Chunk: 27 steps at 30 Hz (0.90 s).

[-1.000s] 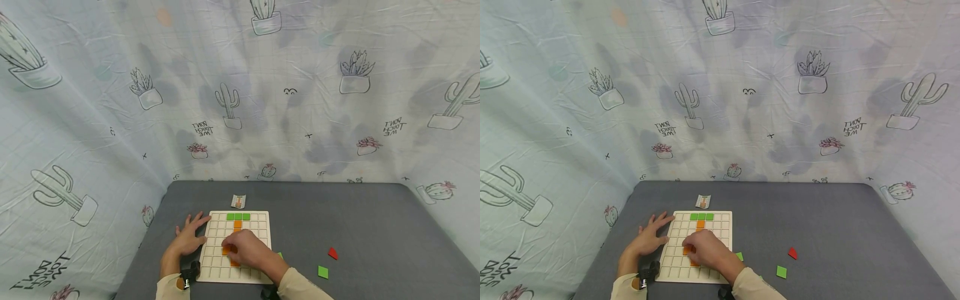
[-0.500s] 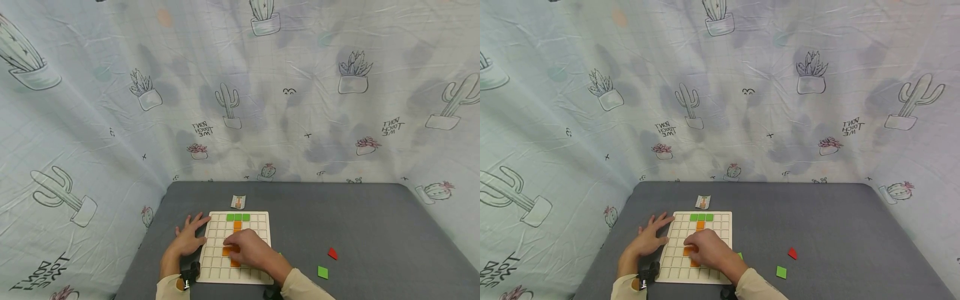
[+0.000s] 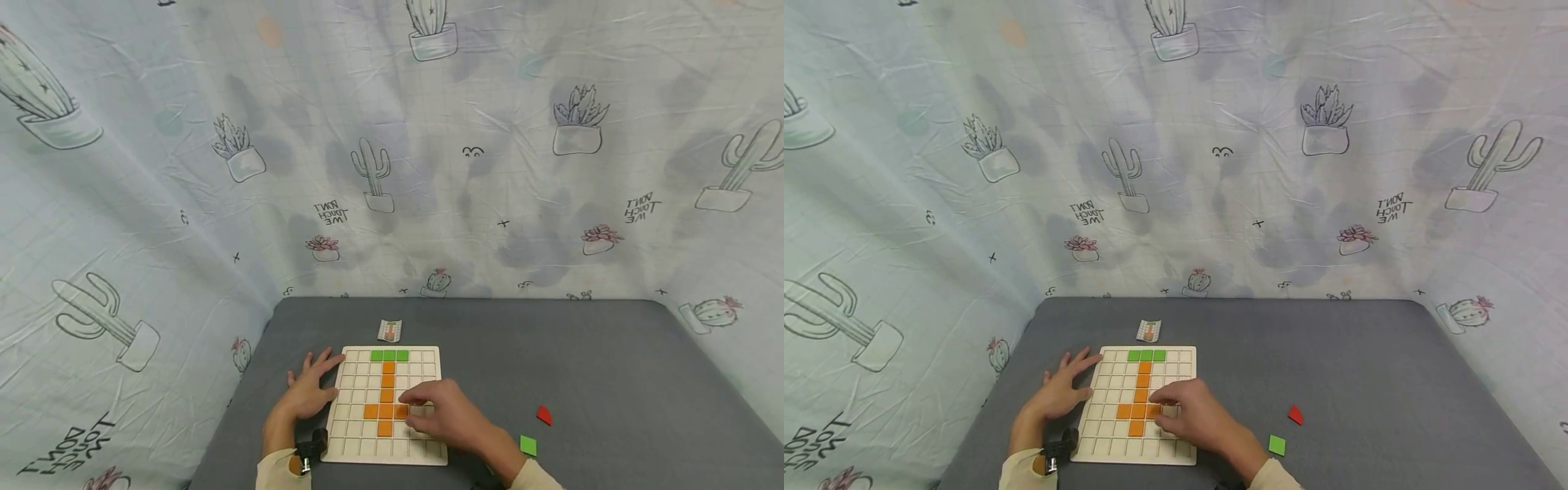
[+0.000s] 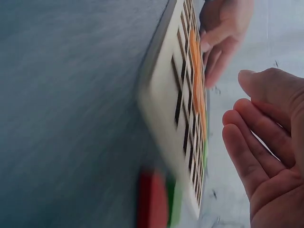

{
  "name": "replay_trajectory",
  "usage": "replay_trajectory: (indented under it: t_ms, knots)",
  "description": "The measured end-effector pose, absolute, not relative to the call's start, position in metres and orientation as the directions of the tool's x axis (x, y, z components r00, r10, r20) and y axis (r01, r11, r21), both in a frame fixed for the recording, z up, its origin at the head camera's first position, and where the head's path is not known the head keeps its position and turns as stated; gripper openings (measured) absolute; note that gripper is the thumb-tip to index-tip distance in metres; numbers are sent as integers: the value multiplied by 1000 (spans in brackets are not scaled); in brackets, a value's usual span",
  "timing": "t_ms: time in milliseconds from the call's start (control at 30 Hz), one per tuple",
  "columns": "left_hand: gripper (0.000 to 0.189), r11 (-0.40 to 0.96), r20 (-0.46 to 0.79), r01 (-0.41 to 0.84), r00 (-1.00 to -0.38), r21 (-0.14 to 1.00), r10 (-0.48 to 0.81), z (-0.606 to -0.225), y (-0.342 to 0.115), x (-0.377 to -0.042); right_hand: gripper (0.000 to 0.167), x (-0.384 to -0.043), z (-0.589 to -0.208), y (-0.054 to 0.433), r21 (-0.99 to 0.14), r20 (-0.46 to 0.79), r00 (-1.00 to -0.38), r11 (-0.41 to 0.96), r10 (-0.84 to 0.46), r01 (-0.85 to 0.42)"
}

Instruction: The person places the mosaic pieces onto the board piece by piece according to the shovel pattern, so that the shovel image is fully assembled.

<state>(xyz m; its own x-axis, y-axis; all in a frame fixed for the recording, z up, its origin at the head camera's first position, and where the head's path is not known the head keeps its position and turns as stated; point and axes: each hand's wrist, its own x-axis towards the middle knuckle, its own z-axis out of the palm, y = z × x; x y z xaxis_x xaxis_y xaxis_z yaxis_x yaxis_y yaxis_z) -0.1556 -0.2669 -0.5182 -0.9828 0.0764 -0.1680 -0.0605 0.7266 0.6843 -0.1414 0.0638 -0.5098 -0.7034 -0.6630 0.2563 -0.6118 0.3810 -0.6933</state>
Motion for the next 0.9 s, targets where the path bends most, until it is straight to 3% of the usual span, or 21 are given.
replay_trajectory:
  t_ms: [367,567,900]
  knots:
    - [71,709,-187,-59,-977,702,105,-519,-271,-156,28,-117,-517,134,-756,244,-789,400,-564,-519]
    - [72,709,-187,-62,-977,703,100,-519,-270,-156,31,-103,-523,169,-721,288,-821,453,-493,-525]
    - [71,717,-187,-62,-978,694,96,-517,-268,-157,42,-91,-530,222,-630,422,-807,506,-414,-589]
